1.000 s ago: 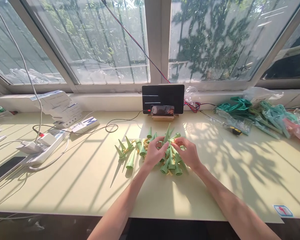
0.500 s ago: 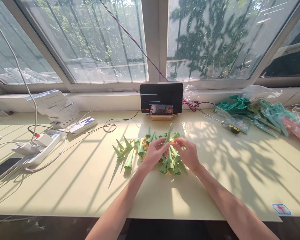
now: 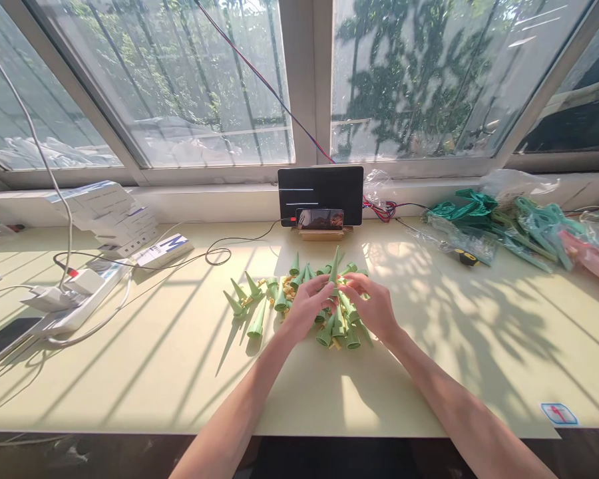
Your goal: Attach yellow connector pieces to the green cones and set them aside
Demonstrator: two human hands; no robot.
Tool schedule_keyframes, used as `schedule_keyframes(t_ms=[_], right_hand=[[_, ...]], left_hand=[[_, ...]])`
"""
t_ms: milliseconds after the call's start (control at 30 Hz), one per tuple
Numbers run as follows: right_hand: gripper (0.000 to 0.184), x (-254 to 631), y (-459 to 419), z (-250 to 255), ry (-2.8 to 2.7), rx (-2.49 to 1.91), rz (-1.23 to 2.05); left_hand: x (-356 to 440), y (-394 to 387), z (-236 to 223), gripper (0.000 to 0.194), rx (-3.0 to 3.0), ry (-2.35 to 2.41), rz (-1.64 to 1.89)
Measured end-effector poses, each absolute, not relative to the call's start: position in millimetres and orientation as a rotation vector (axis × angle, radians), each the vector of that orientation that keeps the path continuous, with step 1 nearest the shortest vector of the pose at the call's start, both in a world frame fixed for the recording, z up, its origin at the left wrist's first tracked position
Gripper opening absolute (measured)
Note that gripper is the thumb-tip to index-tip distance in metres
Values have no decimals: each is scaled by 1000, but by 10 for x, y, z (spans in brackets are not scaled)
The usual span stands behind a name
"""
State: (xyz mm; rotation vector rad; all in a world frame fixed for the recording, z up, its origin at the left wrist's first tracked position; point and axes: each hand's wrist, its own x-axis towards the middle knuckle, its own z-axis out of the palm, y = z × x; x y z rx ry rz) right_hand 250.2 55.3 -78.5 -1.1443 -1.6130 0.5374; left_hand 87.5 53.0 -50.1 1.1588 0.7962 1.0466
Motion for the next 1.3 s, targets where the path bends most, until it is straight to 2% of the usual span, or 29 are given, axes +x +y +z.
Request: schedule_keyframes(t_ms=[300, 700, 1300], right_hand=[[28, 2515, 544, -793, -1667, -1097, 520], [24, 2459, 488, -730, -1439, -1057, 772], [18, 2469, 485, -708, -1431, -1037, 602]], left_hand=[[854, 554, -530, 37, 1134, 794, 1068], [876, 538, -522, 42, 1187, 846, 1050], [856, 559, -604, 38, 1152, 819, 1041]])
